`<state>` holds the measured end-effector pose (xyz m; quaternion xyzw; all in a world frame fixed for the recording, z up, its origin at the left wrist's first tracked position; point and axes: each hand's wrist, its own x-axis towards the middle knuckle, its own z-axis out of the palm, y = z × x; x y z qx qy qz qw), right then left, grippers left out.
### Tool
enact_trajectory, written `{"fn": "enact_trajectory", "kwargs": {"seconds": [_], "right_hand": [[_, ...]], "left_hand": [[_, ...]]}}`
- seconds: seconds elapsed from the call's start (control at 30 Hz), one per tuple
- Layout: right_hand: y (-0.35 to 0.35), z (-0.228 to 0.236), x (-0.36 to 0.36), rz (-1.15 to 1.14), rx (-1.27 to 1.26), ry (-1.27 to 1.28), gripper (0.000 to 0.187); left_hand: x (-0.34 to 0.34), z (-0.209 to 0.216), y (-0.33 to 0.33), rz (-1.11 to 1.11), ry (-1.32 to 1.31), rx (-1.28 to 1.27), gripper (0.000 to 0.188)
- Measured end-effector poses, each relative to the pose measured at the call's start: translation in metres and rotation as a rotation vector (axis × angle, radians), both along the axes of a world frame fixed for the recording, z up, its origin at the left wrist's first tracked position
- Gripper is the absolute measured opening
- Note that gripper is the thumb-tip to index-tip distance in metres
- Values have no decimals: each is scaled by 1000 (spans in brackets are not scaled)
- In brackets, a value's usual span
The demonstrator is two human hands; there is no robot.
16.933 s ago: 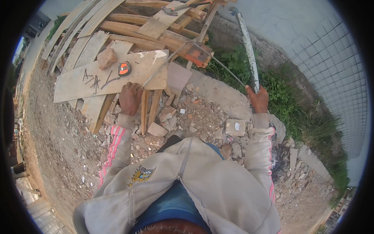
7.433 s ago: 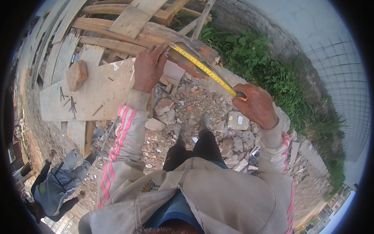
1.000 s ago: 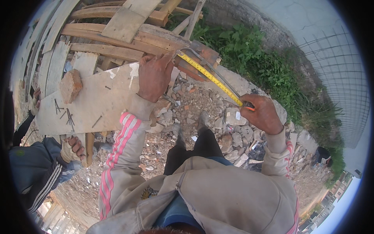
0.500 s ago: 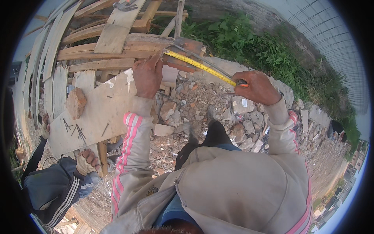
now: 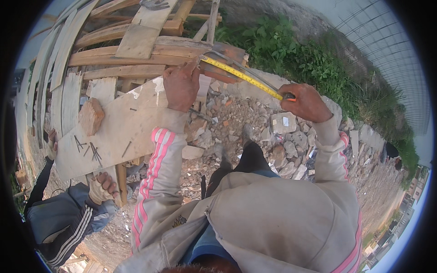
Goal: The person assembles a wooden structure by hammering nails into wooden planks and using a tape measure to check dimensions. They repeatedly hammer nails and measure the wood to ensure proper alignment and fit.
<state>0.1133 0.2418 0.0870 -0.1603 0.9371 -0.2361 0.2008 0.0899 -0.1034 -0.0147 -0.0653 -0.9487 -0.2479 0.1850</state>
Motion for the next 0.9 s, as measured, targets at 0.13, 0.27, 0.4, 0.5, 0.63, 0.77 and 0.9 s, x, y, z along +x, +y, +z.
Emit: {"fn": "enact_trajectory", "kwargs": {"seconds": [0.13, 0.27, 0.4, 0.5, 0.63, 0.77, 0.9], "right_hand": [[-2, 1, -2, 38, 61, 74, 31], [-9, 6, 8, 67, 175, 276, 27], [-29, 40, 5, 132, 226, 329, 23], [-35, 61, -7, 112, 124, 144, 30], [-80, 79, -14, 133, -62, 75, 44], [-131, 95, -30, 254, -26, 66, 48], [-184, 92, -50, 491, -76, 241, 45]], "left_hand": [[-1, 2, 0, 16, -36, -17, 30], [-2, 0, 3, -17, 12, -10, 30], [4, -1, -6, 40, 1, 37, 26], [8, 15, -5, 54, -133, 8, 24], [7, 0, -2, 12, -8, 7, 22], [12, 10, -3, 40, -97, 27, 24], [9, 2, 0, 52, -87, 29, 25]]}}
